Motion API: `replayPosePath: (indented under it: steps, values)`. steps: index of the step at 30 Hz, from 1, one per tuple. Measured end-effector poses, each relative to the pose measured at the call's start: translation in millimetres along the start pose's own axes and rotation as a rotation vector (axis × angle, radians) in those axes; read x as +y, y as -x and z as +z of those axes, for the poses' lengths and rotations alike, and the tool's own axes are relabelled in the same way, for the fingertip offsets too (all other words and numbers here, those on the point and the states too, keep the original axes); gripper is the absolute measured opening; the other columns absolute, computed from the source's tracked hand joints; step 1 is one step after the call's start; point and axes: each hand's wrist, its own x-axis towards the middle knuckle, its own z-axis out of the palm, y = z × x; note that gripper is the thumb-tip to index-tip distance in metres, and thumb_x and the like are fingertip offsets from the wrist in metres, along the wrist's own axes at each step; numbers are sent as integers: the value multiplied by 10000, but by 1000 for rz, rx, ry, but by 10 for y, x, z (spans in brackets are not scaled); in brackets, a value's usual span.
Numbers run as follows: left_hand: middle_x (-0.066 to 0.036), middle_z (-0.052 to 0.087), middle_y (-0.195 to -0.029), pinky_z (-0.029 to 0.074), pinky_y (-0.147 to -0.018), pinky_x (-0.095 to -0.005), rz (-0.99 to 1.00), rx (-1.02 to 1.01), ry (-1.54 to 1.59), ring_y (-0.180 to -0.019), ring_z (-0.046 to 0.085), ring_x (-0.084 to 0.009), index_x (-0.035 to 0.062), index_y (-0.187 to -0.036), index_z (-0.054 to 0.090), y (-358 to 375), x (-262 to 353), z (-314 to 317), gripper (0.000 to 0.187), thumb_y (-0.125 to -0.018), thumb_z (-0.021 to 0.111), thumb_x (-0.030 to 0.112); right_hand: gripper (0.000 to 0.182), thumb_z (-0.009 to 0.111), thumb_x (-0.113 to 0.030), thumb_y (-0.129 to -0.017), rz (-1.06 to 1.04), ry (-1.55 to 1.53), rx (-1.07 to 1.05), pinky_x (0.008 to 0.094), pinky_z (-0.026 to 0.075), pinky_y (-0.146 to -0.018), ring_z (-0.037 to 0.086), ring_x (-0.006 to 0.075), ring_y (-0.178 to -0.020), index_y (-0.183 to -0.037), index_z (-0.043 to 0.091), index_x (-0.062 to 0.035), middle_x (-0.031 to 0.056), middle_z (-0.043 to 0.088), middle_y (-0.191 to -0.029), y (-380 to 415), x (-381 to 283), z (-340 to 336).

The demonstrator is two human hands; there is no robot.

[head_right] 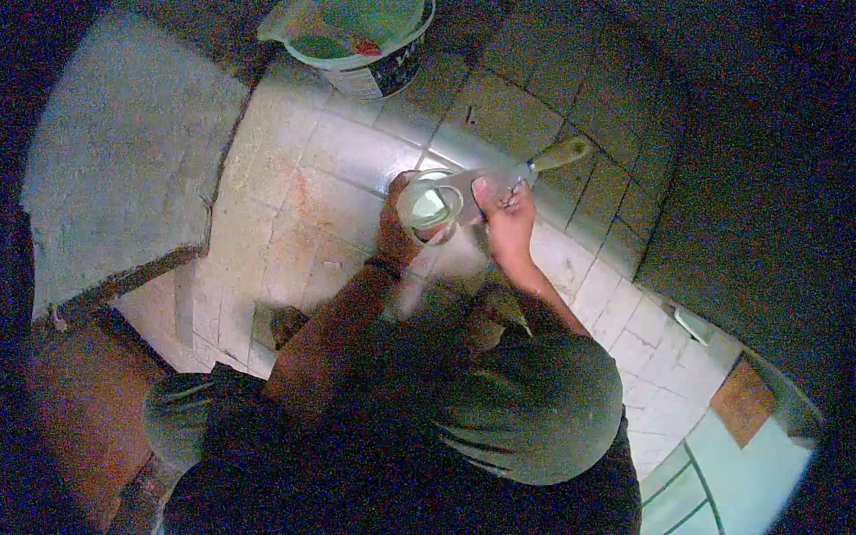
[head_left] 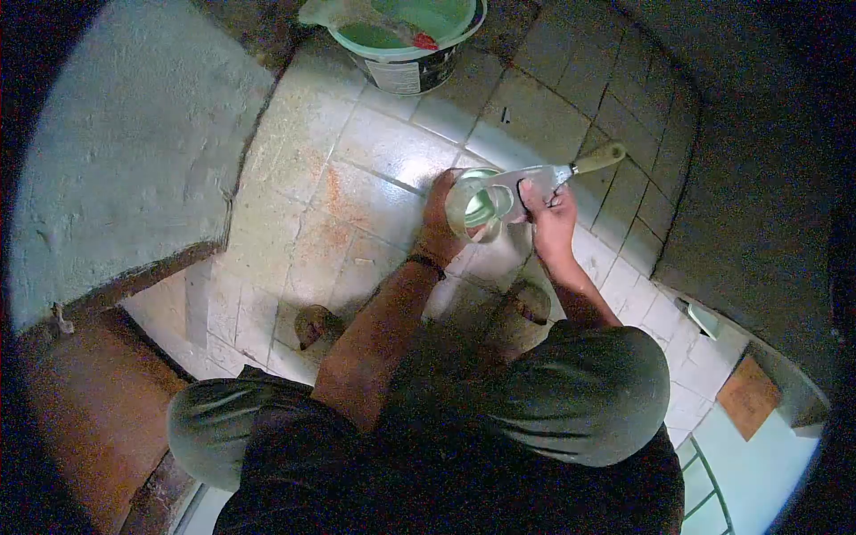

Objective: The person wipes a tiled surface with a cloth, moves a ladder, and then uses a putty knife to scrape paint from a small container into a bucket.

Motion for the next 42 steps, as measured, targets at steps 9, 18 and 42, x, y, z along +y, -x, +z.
replayPosePath:
  steps: [9, 18, 42]
  values:
    - [-149, 537, -1083, 446, -889, -397, -138, 33, 71, -1016, 542, -338, 34, -1168, 458, 59, 2, 29, 758, -560, 824, 301, 271, 708, -149, -824, -63, -10, 34, 253, 480, -649, 585, 114, -755, -996, 535, -29, 47, 635, -902, 120, -29, 60]
    - [-151, 564, -1044, 444, -884, -385, -224, 78, 125, -995, 556, -306, 50, -1104, 491, 56, -5, 73, 518, -688, 744, 225, 251, 698, -97, -820, -27, -73, 66, 241, 474, -539, 577, 93, -705, -1002, 534, -42, 29, 629, -888, 250, 141, -78]
    - [-137, 583, -992, 434, -878, -388, -129, 109, 52, -977, 554, -305, 50, -1047, 548, -53, 40, 65, 479, -621, 756, 122, 207, 717, -122, -805, 52, -143, 76, 239, 460, -531, 550, 98, -649, -927, 565, -50, 39, 625, -872, 230, 148, -86]
